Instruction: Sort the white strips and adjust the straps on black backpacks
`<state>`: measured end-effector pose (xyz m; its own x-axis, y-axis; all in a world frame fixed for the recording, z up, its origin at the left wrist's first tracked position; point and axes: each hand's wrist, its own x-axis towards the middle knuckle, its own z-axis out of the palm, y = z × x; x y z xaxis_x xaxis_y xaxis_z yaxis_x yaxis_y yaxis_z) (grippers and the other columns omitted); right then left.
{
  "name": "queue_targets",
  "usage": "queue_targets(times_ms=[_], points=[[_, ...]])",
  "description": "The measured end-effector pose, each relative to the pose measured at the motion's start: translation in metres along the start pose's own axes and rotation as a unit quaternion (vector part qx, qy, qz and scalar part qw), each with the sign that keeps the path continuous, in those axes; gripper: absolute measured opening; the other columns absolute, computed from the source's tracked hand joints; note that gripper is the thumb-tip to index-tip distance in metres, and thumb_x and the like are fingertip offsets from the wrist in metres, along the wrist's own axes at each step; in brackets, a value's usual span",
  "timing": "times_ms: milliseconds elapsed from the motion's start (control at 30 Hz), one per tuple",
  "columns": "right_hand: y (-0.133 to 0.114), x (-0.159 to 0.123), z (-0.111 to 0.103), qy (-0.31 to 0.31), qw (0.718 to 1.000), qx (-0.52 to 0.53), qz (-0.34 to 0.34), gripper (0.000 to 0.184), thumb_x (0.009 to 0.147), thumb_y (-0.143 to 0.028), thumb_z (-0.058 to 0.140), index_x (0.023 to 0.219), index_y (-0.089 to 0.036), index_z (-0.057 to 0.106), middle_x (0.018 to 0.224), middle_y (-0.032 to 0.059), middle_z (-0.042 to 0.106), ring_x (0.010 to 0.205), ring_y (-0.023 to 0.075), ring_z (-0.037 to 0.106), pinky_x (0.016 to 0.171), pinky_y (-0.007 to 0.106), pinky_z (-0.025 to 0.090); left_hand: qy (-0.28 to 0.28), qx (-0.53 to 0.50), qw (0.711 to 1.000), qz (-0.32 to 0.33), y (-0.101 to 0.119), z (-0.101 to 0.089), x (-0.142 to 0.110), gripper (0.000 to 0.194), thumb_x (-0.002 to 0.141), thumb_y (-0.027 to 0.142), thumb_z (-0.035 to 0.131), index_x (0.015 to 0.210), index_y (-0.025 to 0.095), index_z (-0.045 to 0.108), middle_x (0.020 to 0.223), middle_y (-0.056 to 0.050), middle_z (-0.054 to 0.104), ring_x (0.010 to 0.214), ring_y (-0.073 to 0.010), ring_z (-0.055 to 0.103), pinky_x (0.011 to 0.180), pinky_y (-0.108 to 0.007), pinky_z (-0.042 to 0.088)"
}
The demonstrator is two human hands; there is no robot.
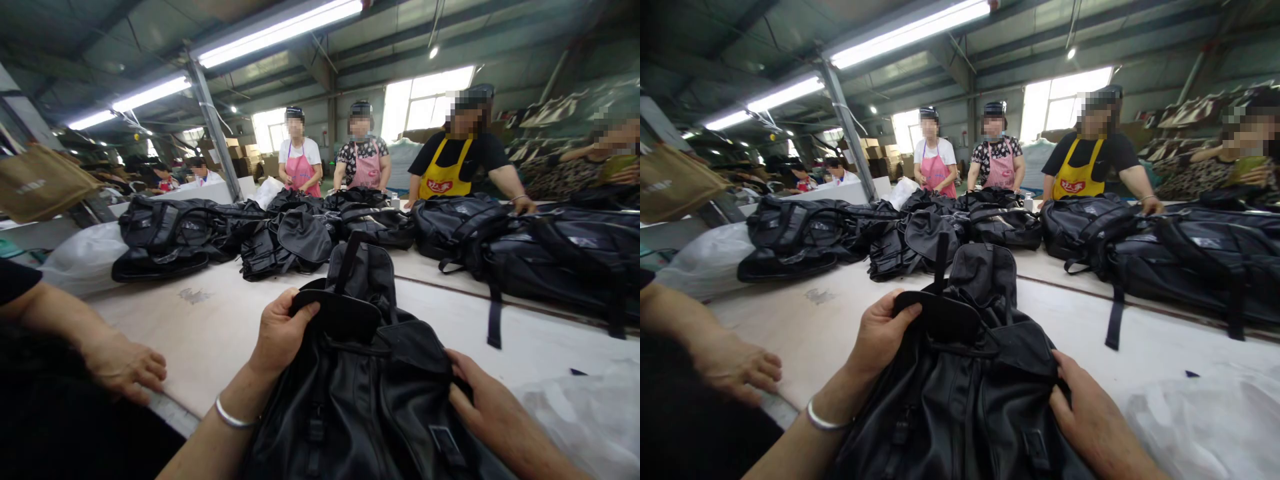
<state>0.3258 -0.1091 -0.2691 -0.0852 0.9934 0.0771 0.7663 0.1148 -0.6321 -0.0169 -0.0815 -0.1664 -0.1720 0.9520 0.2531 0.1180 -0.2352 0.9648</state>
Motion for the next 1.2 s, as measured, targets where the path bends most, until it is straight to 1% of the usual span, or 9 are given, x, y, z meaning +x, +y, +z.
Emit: queue_targets(times_ms=[167,300,400,567,700,833,967,1067,1200], points=[[-0.004,0.005,-0.018,0.032,0.994,-0.063,0.084,0.063,0.082,-0.050,0.039,0.136,-0.016,0.040,0.106,0.0138,0.067,0.097,0.0342,0.063,0.090,0.054,0.050,0.085,-0.151,0.985,0.000,-0.005,-0.002,-0.003,0.023,0.071,0.031,0.078,0.088,0.018,0.068,0.077,0.002,0.068,0.072,-0.0122,0.060,0.071,-0.024,0.051],[-0.039,0.008,-0.034,0.075,0.993,-0.056,-0.065,0.057,0.082,-0.053,0.047,0.127,-0.018,0.053,0.134,0.0145,0.052,0.122,0.0331,0.049,0.107,0.052,0.040,0.102,-0.207,0.973,0.000,-0.002,-0.004,-0.008,0.023,0.067,0.027,0.080,0.084,0.019,0.068,0.075,0.004,0.067,0.070,-0.0109,0.060,0.069,-0.023,0.052],[-0.088,0.010,-0.033,0.035,0.984,-0.030,-0.174,0.056,0.083,-0.041,0.053,0.136,-0.023,0.048,0.145,0.0086,0.042,0.131,0.0284,0.040,0.113,0.047,0.034,0.089,-0.218,0.972,0.013,0.006,-0.002,-0.012,0.023,0.066,0.024,0.081,0.085,0.019,0.068,0.075,0.004,0.065,0.070,-0.0104,0.059,0.070,-0.023,0.052],[-0.138,0.023,-0.018,-0.012,0.963,-0.022,-0.270,0.029,0.087,-0.027,0.048,0.110,-0.023,0.065,0.109,0.0062,0.066,0.105,0.0242,0.057,0.095,0.040,0.046,0.054,-0.209,0.976,0.012,0.009,-0.008,-0.015,0.022,0.069,0.021,0.079,0.089,0.019,0.069,0.076,0.004,0.062,0.071,-0.0097,0.056,0.068,-0.021,0.048],[-0.110,0.057,-0.038,0.068,0.991,-0.022,-0.115,0.027,0.093,-0.037,0.044,0.097,-0.023,0.066,0.091,0.0046,0.069,0.088,0.0240,0.063,0.078,0.035,0.049,0.038,-0.184,0.982,0.016,0.004,-0.021,-0.017,0.017,0.071,0.022,0.078,0.084,0.018,0.067,0.074,0.004,0.058,0.071,-0.0089,0.052,0.070,-0.021,0.045],[-0.084,0.081,-0.064,0.065,0.975,-0.212,0.015,0.028,0.087,-0.032,0.049,0.101,-0.014,0.064,0.103,0.0164,0.068,0.094,0.0347,0.063,0.079,0.046,0.049,0.002,-0.160,0.987,0.018,0.003,-0.025,-0.023,0.017,0.075,0.023,0.075,0.071,0.016,0.059,0.071,0.005,0.050,0.068,-0.0078,0.046,0.067,-0.020,0.040],[-0.126,0.061,-0.064,0.050,0.983,-0.080,-0.158,0.044,0.086,-0.041,0.055,0.124,-0.019,0.057,0.122,0.0124,0.062,0.107,0.0317,0.059,0.091,0.046,0.049,-0.023,-0.109,0.994,0.013,0.009,-0.023,-0.027,0.020,0.077,0.026,0.072,0.070,0.016,0.057,0.069,0.005,0.047,0.066,-0.0080,0.044,0.064,-0.021,0.037],[-0.179,0.041,-0.054,-0.024,0.947,0.090,-0.307,0.060,0.085,-0.045,0.063,0.139,-0.025,0.045,0.132,0.0079,0.056,0.115,0.0270,0.056,0.098,0.041,0.047,-0.041,-0.035,0.998,0.040,0.016,-0.024,-0.031,0.014,0.079,0.026,0.070,0.073,0.016,0.062,0.075,0.003,0.053,0.072,-0.0100,0.050,0.071,-0.023,0.041],[-0.220,0.039,-0.040,-0.048,0.893,0.186,-0.406,0.022,0.098,-0.032,0.049,0.111,-0.022,0.064,0.103,0.0049,0.067,0.092,0.0178,0.063,0.081,0.029,0.050,-0.048,0.116,0.986,0.110,0.023,-0.027,-0.045,0.006,0.083,0.022,0.066,0.078,0.019,0.068,0.086,-0.002,0.059,0.086,-0.0146,0.057,0.082,-0.028,0.046]])
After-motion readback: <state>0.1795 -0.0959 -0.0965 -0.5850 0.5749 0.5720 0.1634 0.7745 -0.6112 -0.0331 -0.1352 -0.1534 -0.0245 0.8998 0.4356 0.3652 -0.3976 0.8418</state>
